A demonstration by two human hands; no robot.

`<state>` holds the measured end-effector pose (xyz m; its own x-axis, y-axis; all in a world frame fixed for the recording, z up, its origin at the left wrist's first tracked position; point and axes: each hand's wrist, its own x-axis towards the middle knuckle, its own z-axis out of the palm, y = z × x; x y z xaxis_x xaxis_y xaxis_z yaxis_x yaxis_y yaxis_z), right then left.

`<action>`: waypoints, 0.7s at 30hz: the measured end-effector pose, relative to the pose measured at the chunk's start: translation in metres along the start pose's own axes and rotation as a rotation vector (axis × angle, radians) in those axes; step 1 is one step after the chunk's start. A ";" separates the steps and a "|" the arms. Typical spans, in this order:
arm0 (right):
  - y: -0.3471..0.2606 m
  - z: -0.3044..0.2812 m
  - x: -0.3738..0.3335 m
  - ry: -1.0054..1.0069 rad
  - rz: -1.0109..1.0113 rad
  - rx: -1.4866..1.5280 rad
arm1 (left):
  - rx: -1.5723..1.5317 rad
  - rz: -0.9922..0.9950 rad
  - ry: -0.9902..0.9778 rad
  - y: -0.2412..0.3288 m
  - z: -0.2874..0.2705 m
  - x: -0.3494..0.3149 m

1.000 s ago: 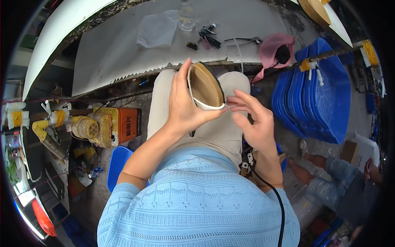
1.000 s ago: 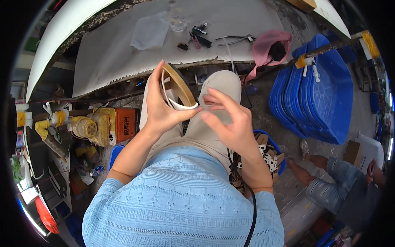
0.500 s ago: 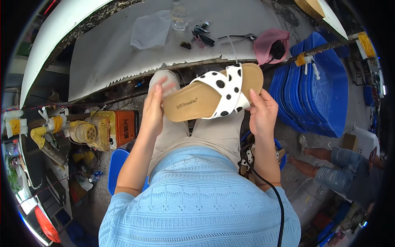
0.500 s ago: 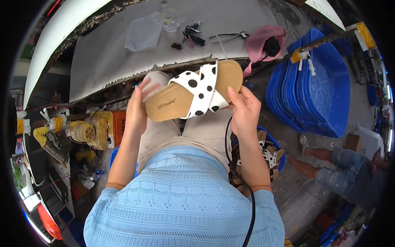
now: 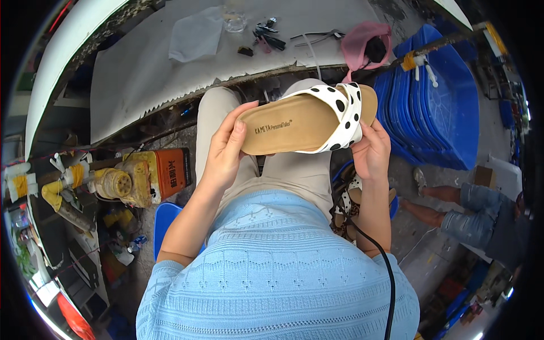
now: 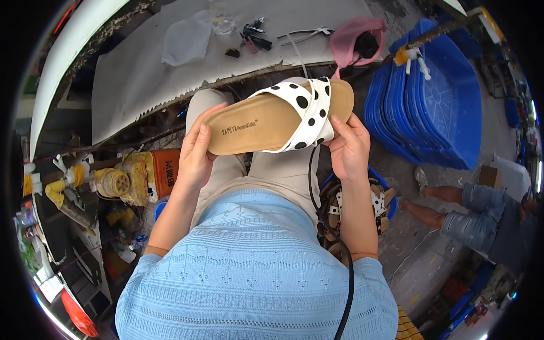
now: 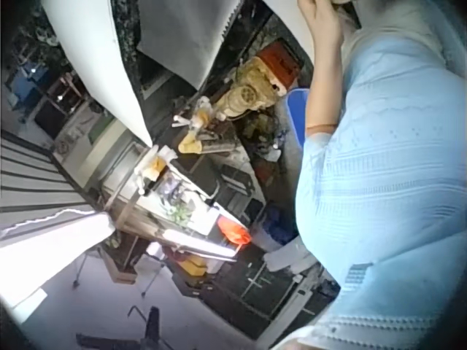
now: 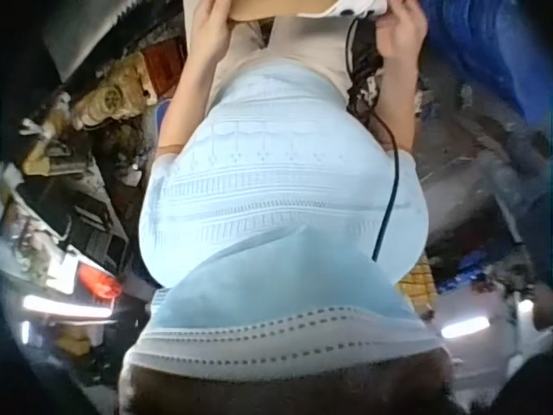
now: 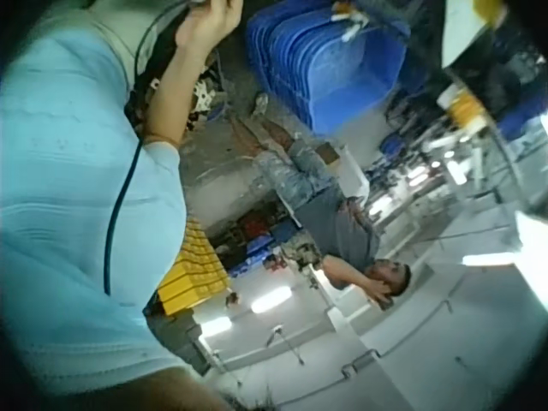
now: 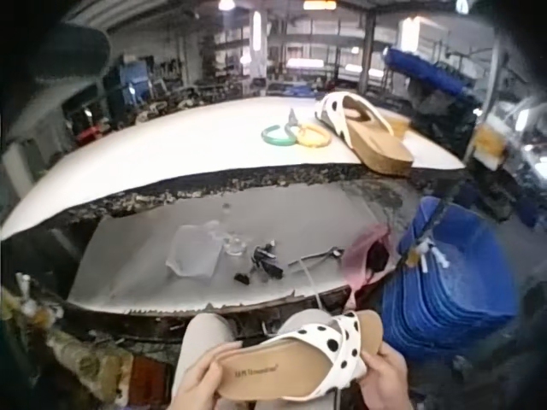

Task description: Inspecting sandals for quality control and checking a mobile device.

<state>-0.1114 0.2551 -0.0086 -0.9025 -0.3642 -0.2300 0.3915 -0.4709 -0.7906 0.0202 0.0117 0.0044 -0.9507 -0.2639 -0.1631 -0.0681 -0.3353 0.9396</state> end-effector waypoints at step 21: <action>0.013 -0.065 -0.036 0.127 0.176 0.221 | -0.199 -0.044 -0.310 0.012 0.045 0.000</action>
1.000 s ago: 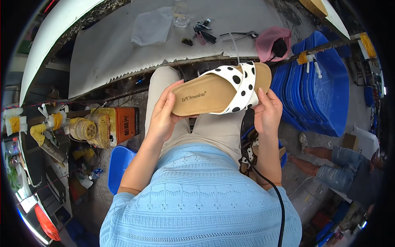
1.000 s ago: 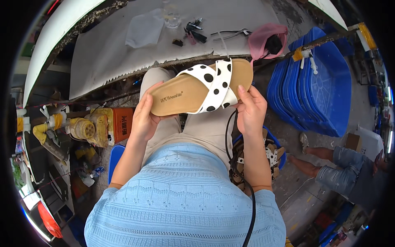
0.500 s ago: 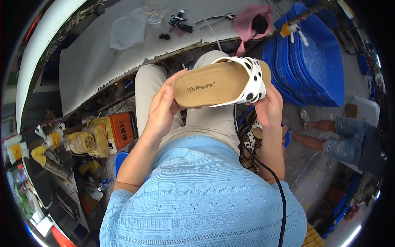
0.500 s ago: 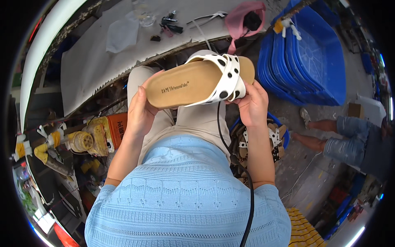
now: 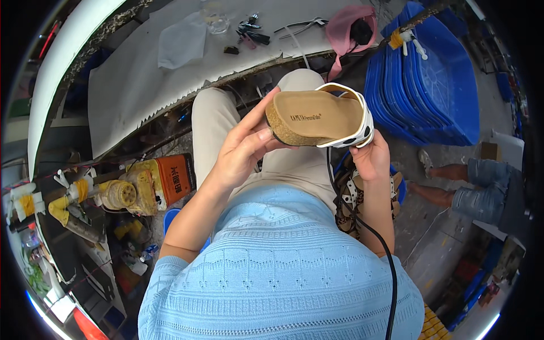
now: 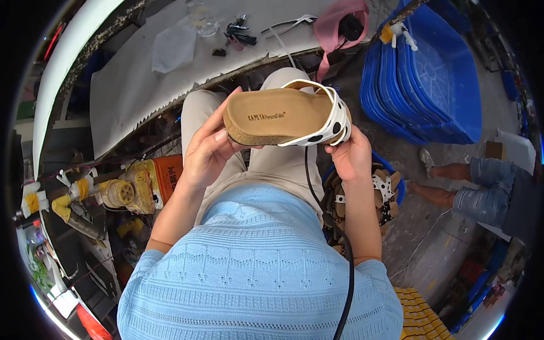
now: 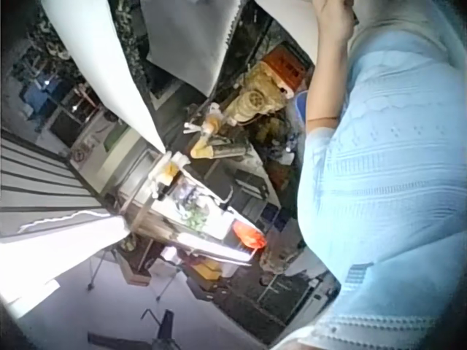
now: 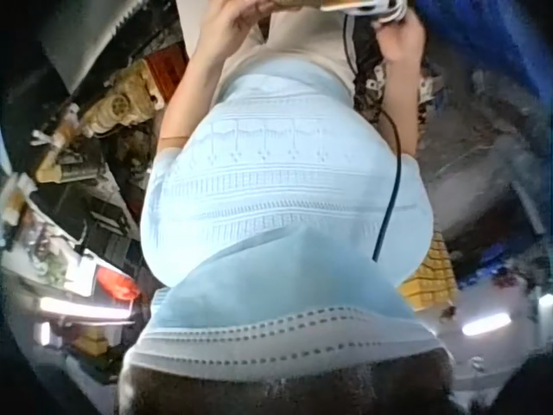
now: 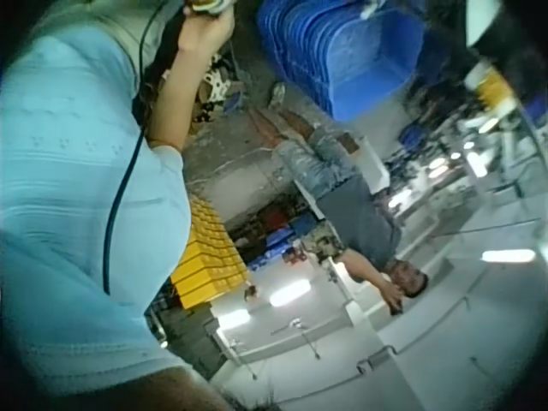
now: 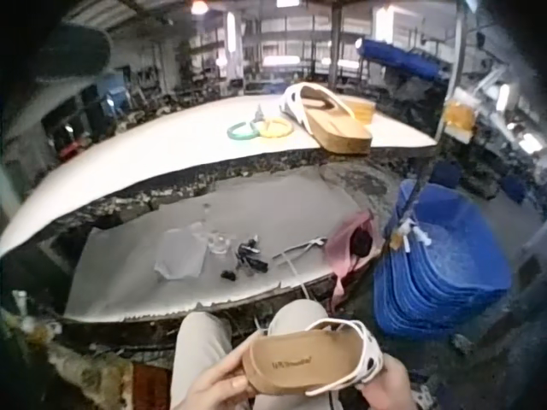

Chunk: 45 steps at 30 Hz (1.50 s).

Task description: Inspecting sandals for quality control and checking a mobile device.

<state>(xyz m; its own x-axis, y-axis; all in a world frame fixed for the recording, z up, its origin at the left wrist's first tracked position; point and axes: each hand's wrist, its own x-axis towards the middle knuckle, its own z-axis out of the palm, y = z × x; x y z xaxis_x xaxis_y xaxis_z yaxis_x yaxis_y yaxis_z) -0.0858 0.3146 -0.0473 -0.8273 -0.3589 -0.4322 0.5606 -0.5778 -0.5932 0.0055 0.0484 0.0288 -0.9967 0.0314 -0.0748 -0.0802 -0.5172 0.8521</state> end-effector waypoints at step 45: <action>-0.005 0.043 -0.039 0.072 -0.410 -0.386 | 0.041 -0.171 0.281 -0.063 -0.031 -0.021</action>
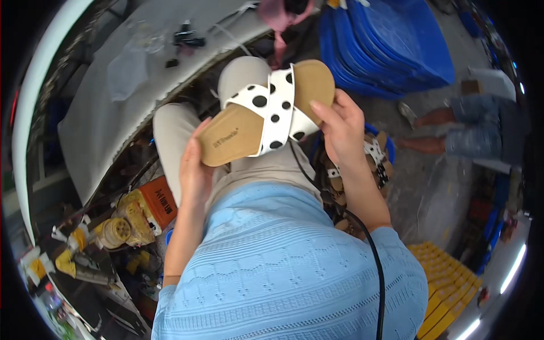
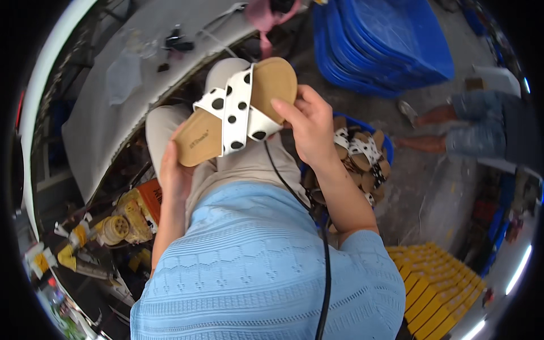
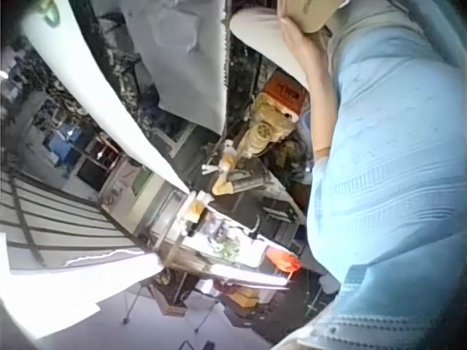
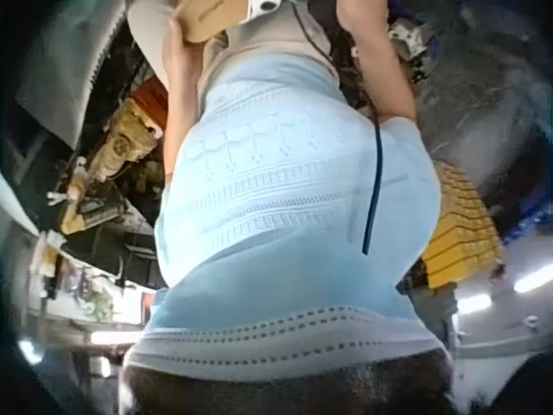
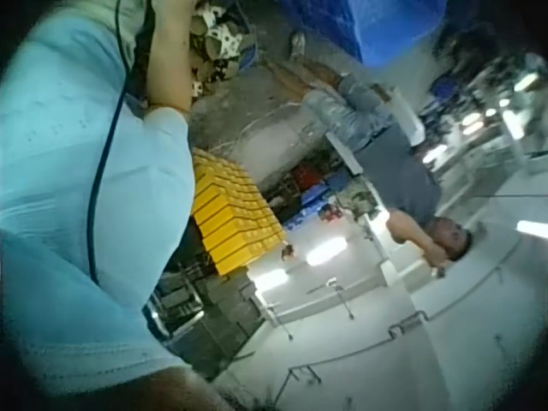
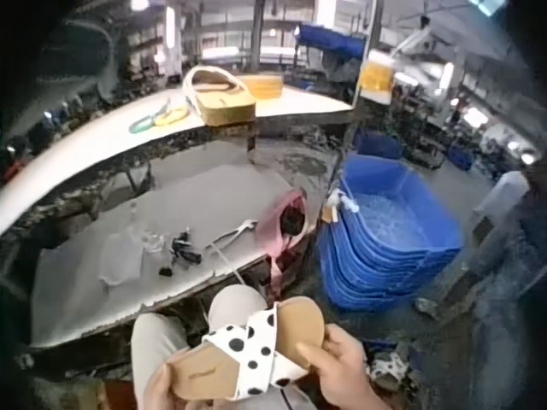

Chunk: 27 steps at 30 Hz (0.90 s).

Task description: Inspecting sandals for quality control and checking a mobile device.

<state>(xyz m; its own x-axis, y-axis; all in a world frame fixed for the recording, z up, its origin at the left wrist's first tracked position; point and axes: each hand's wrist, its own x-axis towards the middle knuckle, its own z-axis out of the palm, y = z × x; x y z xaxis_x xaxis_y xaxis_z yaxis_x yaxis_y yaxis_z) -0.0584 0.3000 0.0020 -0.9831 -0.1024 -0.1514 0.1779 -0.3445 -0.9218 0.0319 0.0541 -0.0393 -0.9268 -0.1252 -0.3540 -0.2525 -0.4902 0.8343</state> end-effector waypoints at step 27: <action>0.155 -0.384 -0.265 1.728 -0.425 0.778 | 1.603 0.331 0.097 -0.058 -0.104 0.083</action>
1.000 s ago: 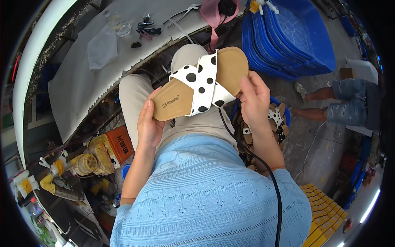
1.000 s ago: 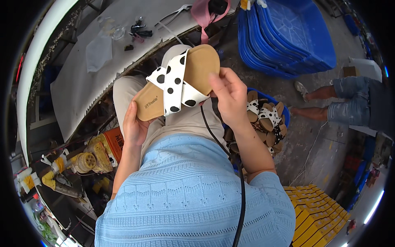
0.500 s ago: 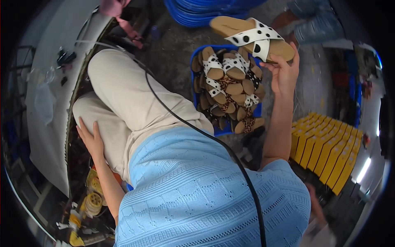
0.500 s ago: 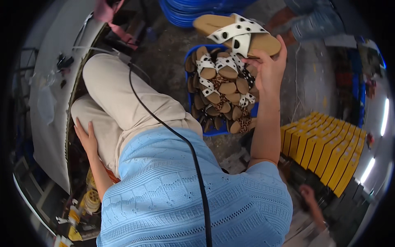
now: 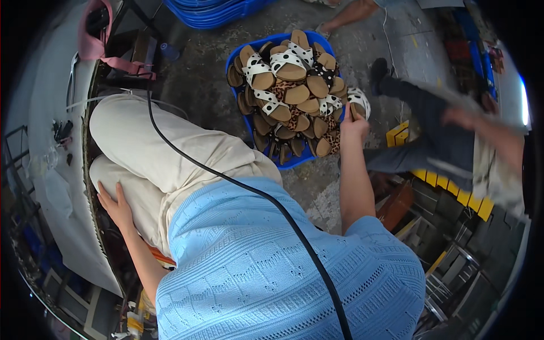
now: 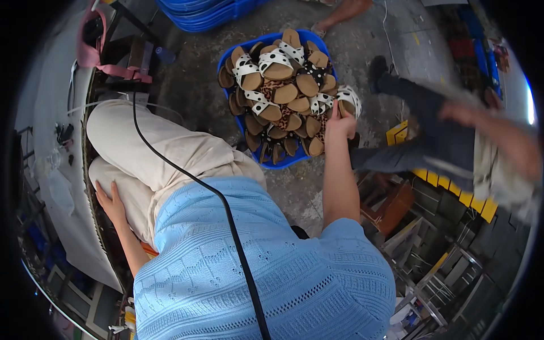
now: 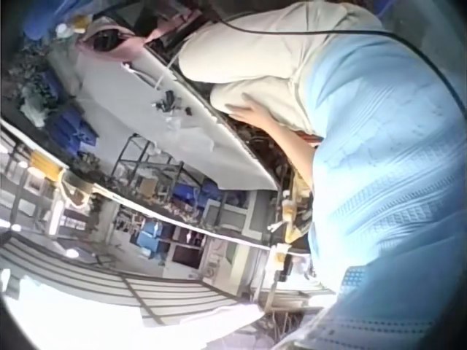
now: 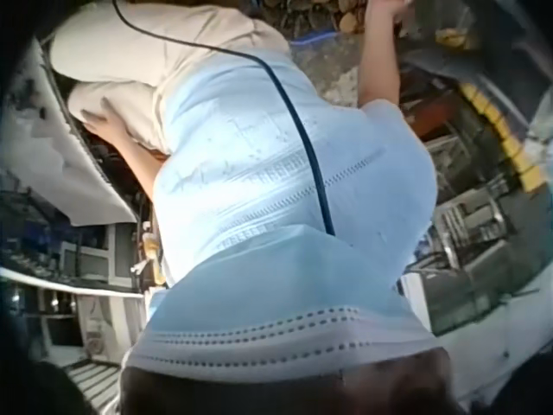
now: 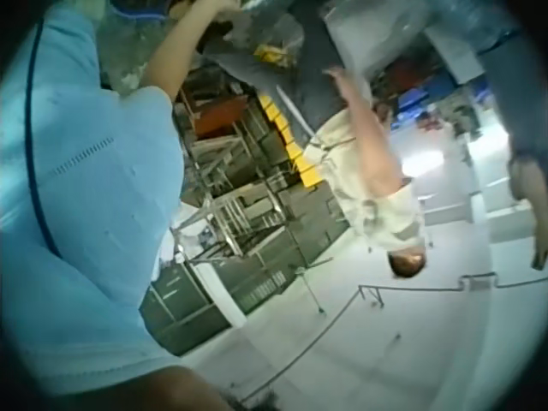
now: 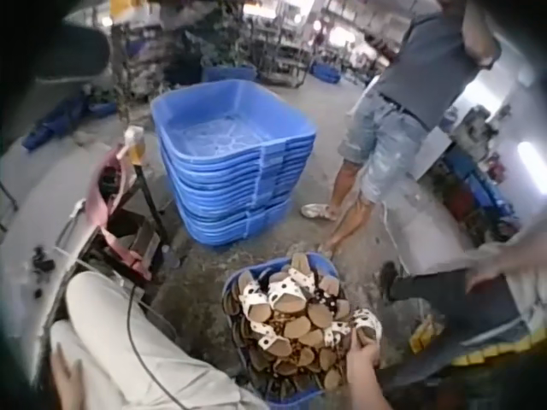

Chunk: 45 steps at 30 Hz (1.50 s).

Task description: Inspecting sandals for quality control and checking a mobile device.

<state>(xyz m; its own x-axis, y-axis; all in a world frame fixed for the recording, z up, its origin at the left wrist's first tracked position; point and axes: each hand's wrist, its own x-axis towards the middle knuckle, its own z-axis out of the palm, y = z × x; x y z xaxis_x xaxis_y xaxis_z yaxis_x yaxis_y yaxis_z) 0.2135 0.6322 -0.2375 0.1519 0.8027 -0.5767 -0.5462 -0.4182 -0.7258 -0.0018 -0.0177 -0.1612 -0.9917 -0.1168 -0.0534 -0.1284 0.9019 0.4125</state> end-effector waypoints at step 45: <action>-0.016 0.111 -0.346 -1.510 0.353 -0.470 | -0.983 0.080 0.112 0.107 -0.042 -0.027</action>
<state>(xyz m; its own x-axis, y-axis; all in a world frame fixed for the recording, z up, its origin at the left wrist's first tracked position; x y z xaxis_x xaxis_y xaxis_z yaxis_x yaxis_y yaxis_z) 0.0784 0.4087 0.0156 -0.9800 0.1892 -0.0625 -0.0464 -0.5215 -0.8520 0.0115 0.0646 -0.0778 -0.9852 -0.1552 0.0729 0.0463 0.1682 0.9847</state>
